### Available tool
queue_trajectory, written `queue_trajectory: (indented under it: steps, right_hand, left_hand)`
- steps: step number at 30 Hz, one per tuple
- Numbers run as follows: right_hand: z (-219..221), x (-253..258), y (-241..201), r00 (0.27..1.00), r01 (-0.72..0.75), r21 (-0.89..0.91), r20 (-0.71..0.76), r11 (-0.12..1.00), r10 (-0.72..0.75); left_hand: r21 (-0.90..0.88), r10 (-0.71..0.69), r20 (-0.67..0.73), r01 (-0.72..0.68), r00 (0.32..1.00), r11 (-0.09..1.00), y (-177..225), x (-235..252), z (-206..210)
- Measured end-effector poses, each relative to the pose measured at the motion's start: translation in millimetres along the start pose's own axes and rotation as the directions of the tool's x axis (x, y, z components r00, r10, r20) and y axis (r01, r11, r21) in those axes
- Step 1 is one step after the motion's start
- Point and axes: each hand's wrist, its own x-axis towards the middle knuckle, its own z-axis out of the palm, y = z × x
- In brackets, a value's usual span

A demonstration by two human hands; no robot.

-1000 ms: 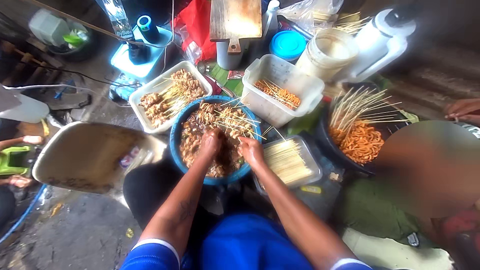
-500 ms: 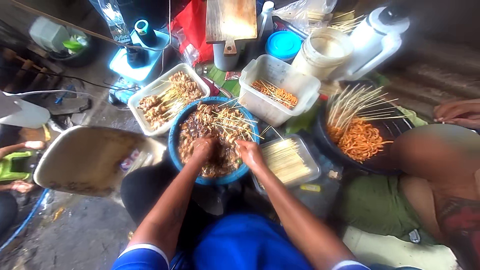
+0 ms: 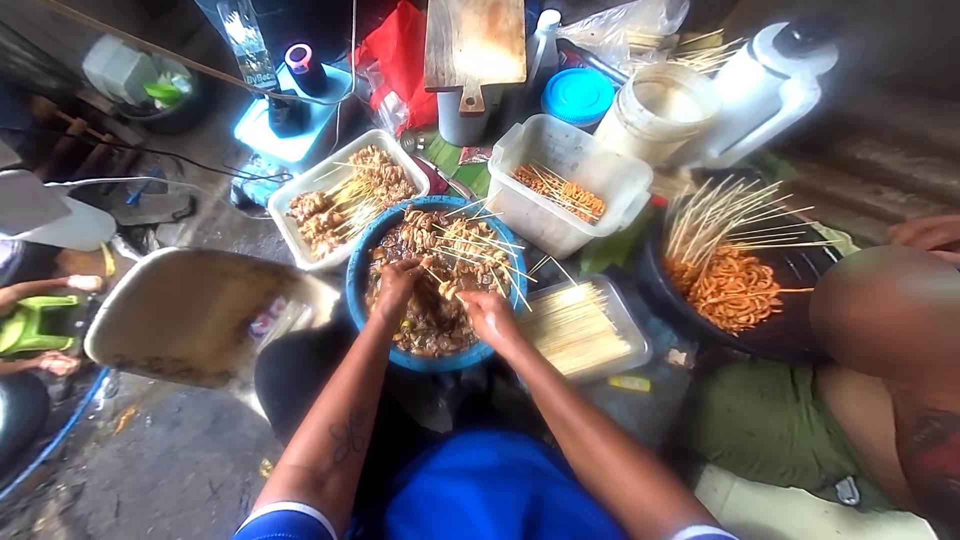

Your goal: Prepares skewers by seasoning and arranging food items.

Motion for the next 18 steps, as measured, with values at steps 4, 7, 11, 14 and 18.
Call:
queue_trajectory:
  steps: [4, 7, 11, 14, 18]
  right_hand:
    - [3, 4, -1, 1.000, -0.012, 0.001, 0.020, 1.000, 0.012]
    - [9, 7, -1, 1.000, -0.025, 0.041, 0.020, 0.999, 0.024]
    - [21, 7, -7, 0.991, -0.134, 0.124, 0.029, 0.983, 0.132]
    - [29, 11, -4, 0.992, -0.122, 0.132, -0.004, 0.984, 0.123]
    - [34, 18, -8, 0.994, -0.096, 0.145, -0.042, 0.985, 0.104]
  left_hand:
    - [0.173, 0.109, 0.019, -0.111, 0.994, 0.979, -1, -2, 1]
    - [0.476, 0.219, 0.014, -0.199, 0.976, 0.857, 5, -11, 3]
    - [0.629, 0.216, -0.017, -0.158, 0.976, 0.762, 16, -29, 12]
    - [0.651, 0.205, -0.024, -0.140, 0.979, 0.746, 15, -30, 14]
    - [0.682, 0.226, 0.008, -0.171, 0.974, 0.711, 16, -28, 18]
